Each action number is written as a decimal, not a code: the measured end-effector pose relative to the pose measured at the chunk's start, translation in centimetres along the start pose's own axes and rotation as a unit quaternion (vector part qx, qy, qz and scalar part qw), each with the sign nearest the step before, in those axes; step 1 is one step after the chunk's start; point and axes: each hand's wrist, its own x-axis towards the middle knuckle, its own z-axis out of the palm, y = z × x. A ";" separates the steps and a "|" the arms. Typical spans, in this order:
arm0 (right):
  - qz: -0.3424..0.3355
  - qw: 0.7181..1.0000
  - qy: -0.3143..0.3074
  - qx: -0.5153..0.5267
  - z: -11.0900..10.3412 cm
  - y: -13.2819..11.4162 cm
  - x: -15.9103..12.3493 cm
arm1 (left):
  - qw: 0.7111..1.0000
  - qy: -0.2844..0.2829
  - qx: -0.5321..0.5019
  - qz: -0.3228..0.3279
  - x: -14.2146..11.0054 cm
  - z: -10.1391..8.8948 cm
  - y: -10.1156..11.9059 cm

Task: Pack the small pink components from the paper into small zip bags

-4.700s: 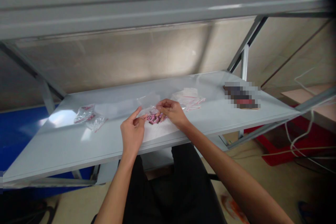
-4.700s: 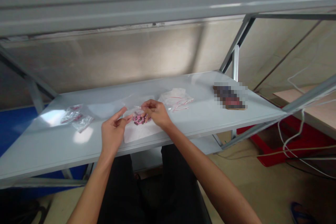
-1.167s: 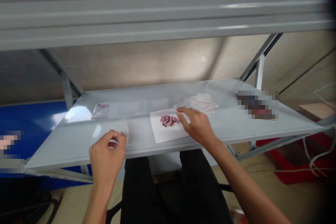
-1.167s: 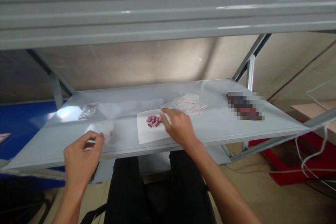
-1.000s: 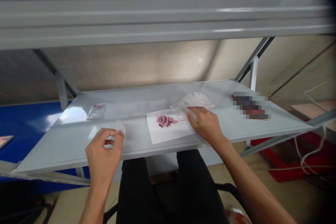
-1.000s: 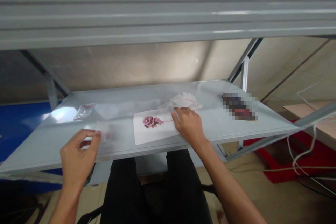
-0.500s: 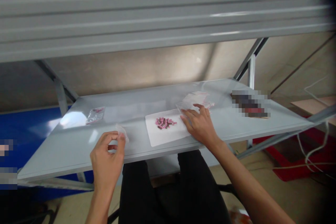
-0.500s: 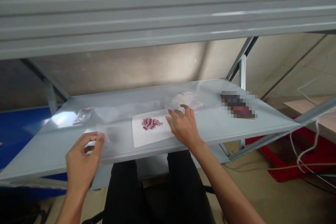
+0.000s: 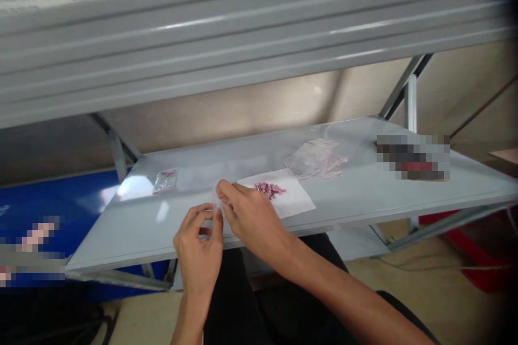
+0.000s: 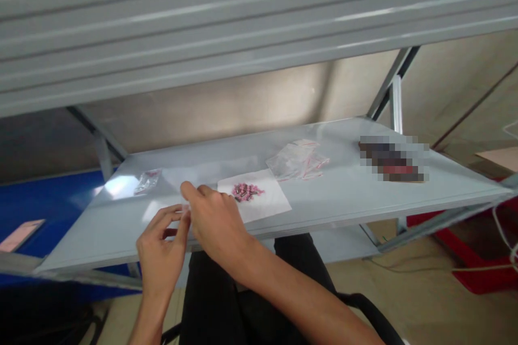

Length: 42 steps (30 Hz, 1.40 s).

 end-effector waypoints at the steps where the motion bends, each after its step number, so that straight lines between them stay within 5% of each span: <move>1: -0.004 1.000 0.004 -0.008 0.1 0.2 0.1 | 1.000 0.014 0.001 -0.010 0.0 -0.3 0.0; 8: -0.080 0.990 0.033 0.111 -1.6 1.7 0.6 | 0.990 0.051 -0.114 -0.063 0.2 -0.1 -0.2; 12: -0.098 0.964 -0.003 0.248 -3.6 3.5 2.1 | 0.909 -0.029 -0.370 -0.189 1.5 1.2 -1.4; 14: -0.056 0.954 -0.028 0.292 -4.5 4.9 2.7 | 0.860 -0.105 -0.443 -0.228 2.2 1.8 -1.8; 16: 0.009 0.942 -0.043 0.333 -5.1 6.5 2.8 | 0.842 -0.136 -0.461 -0.244 2.9 2.7 -1.9; 20: 0.115 0.902 -0.056 0.411 -5.4 10.4 1.7 | 0.869 -0.116 -0.422 -0.232 4.0 5.5 -1.6; 26: 0.181 0.908 0.020 0.378 -4.0 15.4 0.4 | 0.924 -0.131 -0.319 -0.163 5.8 9.0 -1.9; 32: 0.203 0.858 0.051 0.469 -3.2 17.5 -0.1 | 0.958 -0.138 -0.226 -0.106 6.8 9.8 -2.2; 38: 0.153 0.892 0.035 0.424 -2.8 18.9 0.1 | 0.974 -0.152 -0.159 -0.060 7.5 10.1 -2.4; 42: 0.163 0.887 0.047 0.429 -2.4 19.4 0.3 | 0.971 -0.164 -0.163 -0.066 8.0 10.3 -2.5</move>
